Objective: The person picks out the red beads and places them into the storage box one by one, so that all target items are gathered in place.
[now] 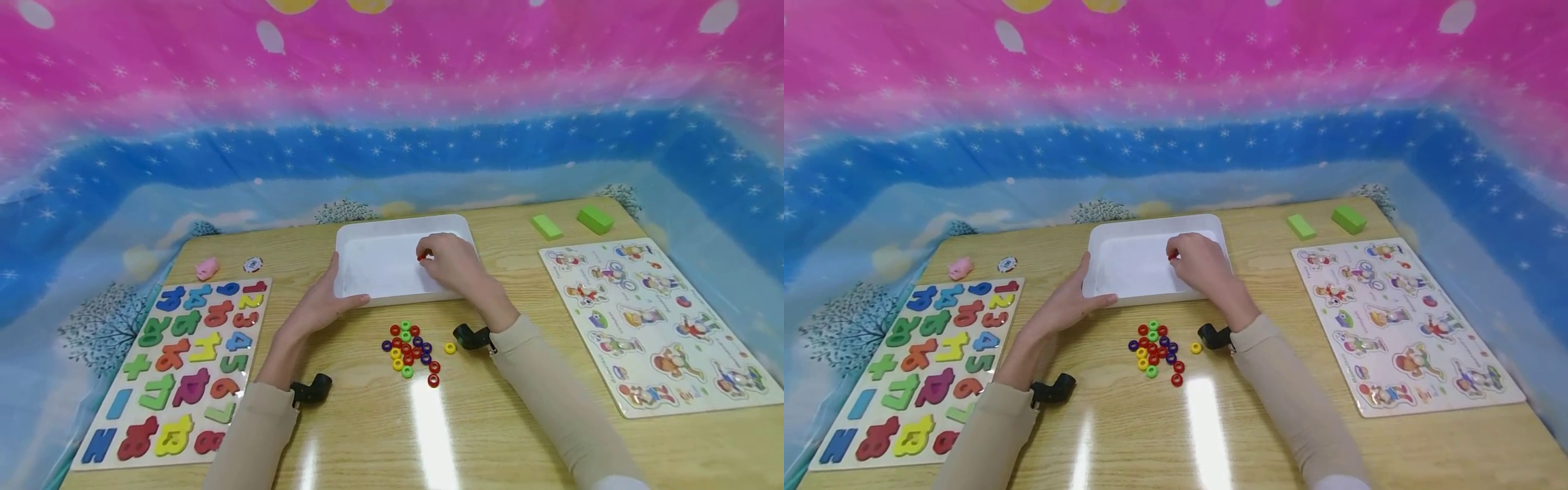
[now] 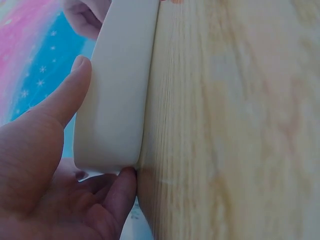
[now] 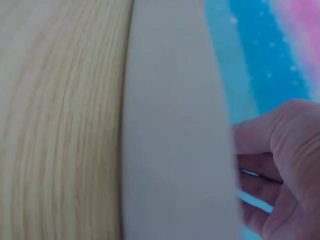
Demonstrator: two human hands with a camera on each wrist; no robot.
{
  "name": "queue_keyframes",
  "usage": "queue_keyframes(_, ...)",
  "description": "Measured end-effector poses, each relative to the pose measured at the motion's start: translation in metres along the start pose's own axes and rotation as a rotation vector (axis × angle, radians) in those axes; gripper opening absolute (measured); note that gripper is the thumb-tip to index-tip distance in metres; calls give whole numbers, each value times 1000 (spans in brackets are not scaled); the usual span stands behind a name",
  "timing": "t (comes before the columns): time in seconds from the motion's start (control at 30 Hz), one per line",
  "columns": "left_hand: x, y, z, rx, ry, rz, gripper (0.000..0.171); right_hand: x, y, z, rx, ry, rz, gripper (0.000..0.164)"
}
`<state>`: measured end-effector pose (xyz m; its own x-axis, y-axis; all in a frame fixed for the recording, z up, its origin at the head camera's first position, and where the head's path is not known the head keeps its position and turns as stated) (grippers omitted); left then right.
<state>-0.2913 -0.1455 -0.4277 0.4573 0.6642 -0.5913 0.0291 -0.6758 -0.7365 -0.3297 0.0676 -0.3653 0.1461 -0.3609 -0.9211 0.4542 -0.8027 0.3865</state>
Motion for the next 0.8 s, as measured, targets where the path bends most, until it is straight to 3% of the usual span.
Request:
queue_keyframes(0.3,2,0,2,10,-7,-3,113,19,-18,14,103,91,18,10)
queue_keyframes(0.53,1,1,2,13,-10,-3,112,25,-19,13,94,135,17,12)
queue_keyframes(0.8,-1,3,1,-1,2,1,111,16,-12,7,51,92,53,11)
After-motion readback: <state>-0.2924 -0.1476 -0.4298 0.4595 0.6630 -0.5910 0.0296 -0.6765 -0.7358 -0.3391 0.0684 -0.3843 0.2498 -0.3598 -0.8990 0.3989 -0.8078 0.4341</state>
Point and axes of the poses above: each hand's wrist, its own z-axis towards the middle knuckle, its own x-axis out of the palm, y = z × x, the point moved 9 cm from there along z, towards the middle knuckle, and after that the axes turned 12 degrees about y, right-handed, at the moved point
